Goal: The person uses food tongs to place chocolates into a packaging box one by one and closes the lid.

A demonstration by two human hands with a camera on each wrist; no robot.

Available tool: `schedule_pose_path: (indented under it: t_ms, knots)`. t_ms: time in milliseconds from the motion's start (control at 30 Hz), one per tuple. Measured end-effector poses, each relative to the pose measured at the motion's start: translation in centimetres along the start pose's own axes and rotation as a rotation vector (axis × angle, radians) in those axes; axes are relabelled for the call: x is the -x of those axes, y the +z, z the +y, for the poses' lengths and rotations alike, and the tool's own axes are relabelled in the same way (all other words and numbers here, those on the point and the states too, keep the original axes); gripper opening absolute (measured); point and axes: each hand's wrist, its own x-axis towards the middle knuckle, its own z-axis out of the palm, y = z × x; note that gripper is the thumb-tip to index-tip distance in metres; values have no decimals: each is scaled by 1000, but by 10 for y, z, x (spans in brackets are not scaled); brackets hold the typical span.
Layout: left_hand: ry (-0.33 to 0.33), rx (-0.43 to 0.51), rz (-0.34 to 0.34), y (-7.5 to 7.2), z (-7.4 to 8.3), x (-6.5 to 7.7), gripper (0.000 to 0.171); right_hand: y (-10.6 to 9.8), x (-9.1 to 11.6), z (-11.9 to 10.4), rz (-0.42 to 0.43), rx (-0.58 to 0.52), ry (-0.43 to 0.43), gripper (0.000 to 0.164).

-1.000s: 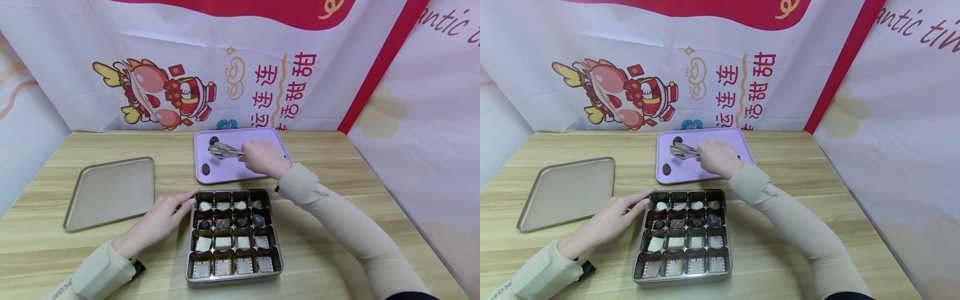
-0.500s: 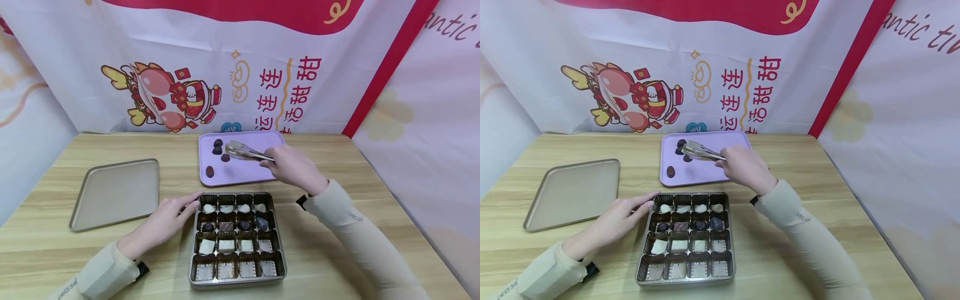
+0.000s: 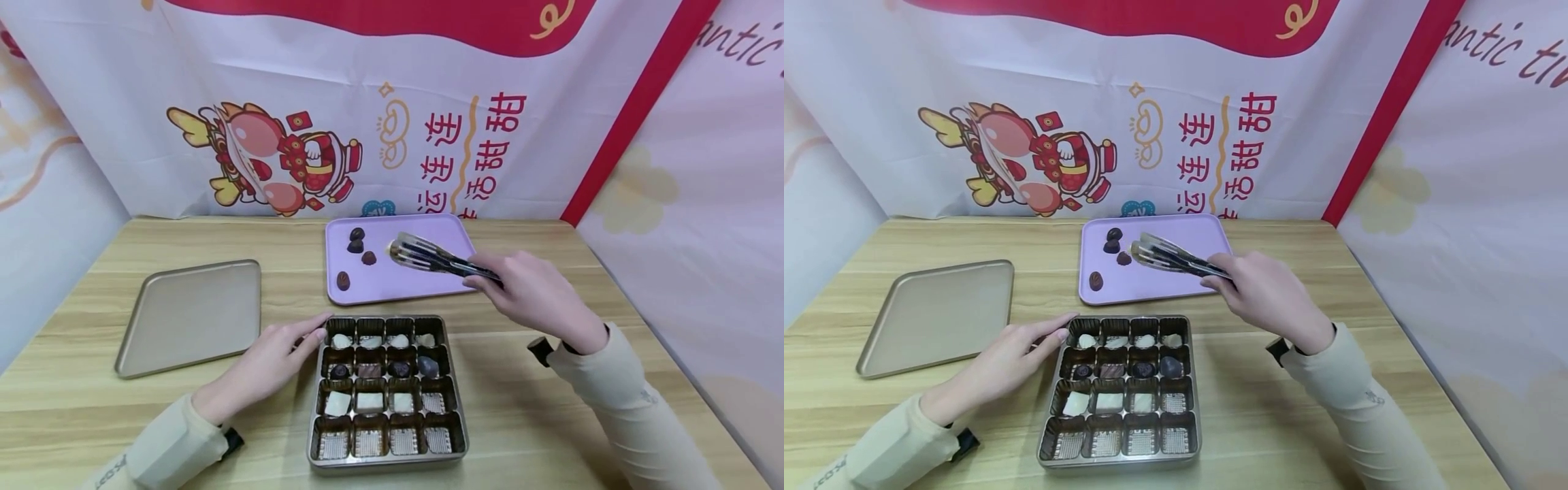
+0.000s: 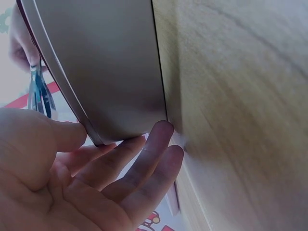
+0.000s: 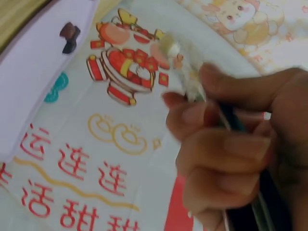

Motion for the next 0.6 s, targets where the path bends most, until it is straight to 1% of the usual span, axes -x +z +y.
schedule_pose_path:
  t_ms: [67, 167, 233, 300, 400, 500, 600]
  knots:
    - [8, -1, 7, 0, 0, 0, 43, -2, 5, 4, 2, 4, -81, 10]
    - [15, 3, 8, 1, -1, 0, 44, -3, 14, 9, -16, 21, -205, 14]
    - [17, 4, 11, 1, -2, 0, 44, -4, 19, 11, -38, 42, -260, 15]
    - [18, 5, 9, 1, -2, 0, 44, -4, 25, 13, -65, 48, -298, 14]
    - [20, 2, 8, 1, -2, 0, 45, -5, 35, 17, -102, 36, -324, 13]
    - [23, 4, 8, 2, -2, 0, 45, -7, 42, 22, -131, -10, -350, 14]
    - [24, 9, 8, 1, -1, 0, 46, -11, 46, 28, -160, -58, -396, 13]
